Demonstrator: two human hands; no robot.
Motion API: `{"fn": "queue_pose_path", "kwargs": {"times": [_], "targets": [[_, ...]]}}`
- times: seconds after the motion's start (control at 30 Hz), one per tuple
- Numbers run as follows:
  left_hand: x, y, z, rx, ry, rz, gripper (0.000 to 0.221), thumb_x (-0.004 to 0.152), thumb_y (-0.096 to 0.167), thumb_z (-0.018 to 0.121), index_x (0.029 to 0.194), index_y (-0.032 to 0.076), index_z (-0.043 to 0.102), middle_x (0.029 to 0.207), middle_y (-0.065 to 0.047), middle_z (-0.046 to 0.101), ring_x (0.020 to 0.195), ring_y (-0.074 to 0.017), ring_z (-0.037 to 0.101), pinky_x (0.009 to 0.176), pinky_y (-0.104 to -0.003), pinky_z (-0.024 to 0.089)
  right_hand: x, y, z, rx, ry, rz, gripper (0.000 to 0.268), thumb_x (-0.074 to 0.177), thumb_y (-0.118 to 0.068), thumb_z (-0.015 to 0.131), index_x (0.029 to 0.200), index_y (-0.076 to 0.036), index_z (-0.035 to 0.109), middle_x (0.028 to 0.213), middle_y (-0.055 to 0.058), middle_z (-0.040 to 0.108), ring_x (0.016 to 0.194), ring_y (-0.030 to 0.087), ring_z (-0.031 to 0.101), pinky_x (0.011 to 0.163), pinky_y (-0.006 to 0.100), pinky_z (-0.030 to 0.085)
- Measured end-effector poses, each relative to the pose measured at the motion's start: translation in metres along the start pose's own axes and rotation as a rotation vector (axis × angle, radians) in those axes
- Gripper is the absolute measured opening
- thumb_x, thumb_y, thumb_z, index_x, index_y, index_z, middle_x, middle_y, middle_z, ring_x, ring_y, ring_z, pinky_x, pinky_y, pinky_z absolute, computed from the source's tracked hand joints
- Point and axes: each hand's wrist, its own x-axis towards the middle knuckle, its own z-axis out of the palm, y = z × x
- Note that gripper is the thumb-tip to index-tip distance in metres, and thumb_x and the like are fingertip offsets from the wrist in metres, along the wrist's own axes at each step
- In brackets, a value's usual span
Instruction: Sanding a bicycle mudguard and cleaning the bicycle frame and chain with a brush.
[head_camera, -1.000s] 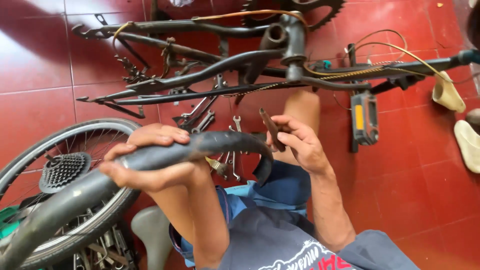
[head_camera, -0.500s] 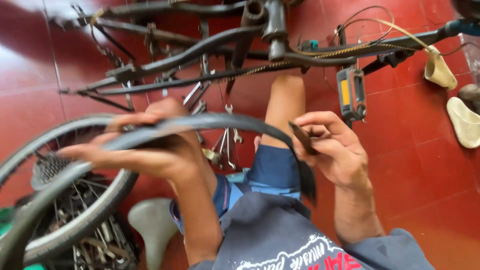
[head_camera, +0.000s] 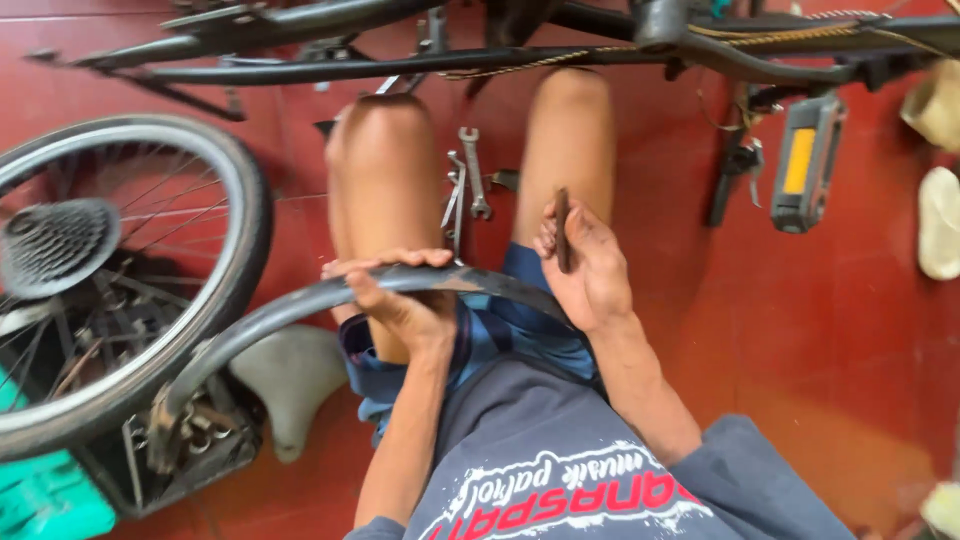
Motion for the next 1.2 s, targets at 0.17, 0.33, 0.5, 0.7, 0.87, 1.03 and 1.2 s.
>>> {"fn": "queue_pose_path", "kwargs": {"times": [0.17,0.33,0.5,0.7,0.87,1.03,1.2], "targets": [[0.004,-0.016,-0.016,0.035,-0.316,0.165,0.061,0.095,0.049,0.073,0.119,0.018,0.027,0.081,-0.017,0.059,0.055,-0.0314,0.067,0.058,-0.045,0.064,0.012,-0.002,-0.006,0.241,-0.009,0.053,0.029,0.107,-0.038,0.059,0.116,-0.011,0.059,0.089,-0.001,0.05,0.087,0.014,0.055,0.08,0.028,0.045],[0.008,-0.023,-0.014,0.128,-0.401,0.168,0.05,0.1,0.029,0.066,0.12,0.019,0.021,0.079,-0.02,0.056,0.05,-0.0397,0.067,0.054,-0.051,0.064,0.018,0.006,-0.024,0.206,0.033,-0.012,0.028,0.107,-0.039,0.058,0.118,-0.013,0.057,0.087,0.001,0.05,0.077,0.014,0.051,0.071,0.027,0.043],[0.006,-0.018,-0.002,0.172,-0.37,0.162,0.043,0.1,0.022,0.062,0.118,0.019,0.023,0.076,-0.015,0.057,0.05,-0.0361,0.068,0.055,-0.045,0.064,0.013,0.01,-0.041,0.068,0.078,-0.014,0.033,0.105,-0.034,0.063,0.125,-0.008,0.056,0.098,0.013,0.067,0.049,0.011,0.052,0.045,0.021,0.04],[0.008,-0.024,-0.009,0.144,-0.385,0.173,0.043,0.101,0.022,0.063,0.118,0.018,0.024,0.075,-0.017,0.056,0.048,-0.0392,0.067,0.052,-0.044,0.063,0.016,0.013,-0.058,0.174,-0.024,0.018,0.025,0.107,-0.017,0.054,0.13,-0.005,0.055,0.125,0.024,0.065,0.088,0.033,0.078,0.071,0.036,0.068],[0.004,-0.02,-0.006,0.117,-0.331,0.17,0.043,0.102,0.028,0.061,0.117,0.016,0.022,0.073,-0.018,0.056,0.047,-0.0403,0.067,0.049,-0.044,0.063,0.017,-0.008,-0.072,0.226,-0.336,-0.012,0.064,0.095,-0.055,0.059,0.11,0.006,0.056,0.117,0.026,0.05,0.108,0.044,0.056,0.096,0.05,0.053],[0.005,-0.023,-0.01,0.089,-0.303,0.18,0.042,0.101,0.028,0.06,0.117,0.014,0.023,0.071,-0.019,0.056,0.045,-0.0415,0.066,0.046,-0.046,0.062,0.004,-0.019,-0.038,-0.371,-0.334,-0.033,0.054,0.085,0.01,0.071,0.133,0.016,0.048,0.1,0.017,0.058,0.076,0.031,0.074,0.06,0.035,0.067],[0.002,-0.019,-0.017,0.043,-0.333,0.178,0.052,0.103,0.051,0.054,0.116,0.012,0.023,0.071,-0.018,0.057,0.045,-0.0378,0.067,0.046,-0.039,0.062,-0.007,-0.035,0.025,-1.087,-0.462,-0.38,0.031,0.09,-0.008,0.079,0.119,0.001,0.076,0.102,0.012,0.068,0.082,0.02,0.069,0.069,0.031,0.058]]}}
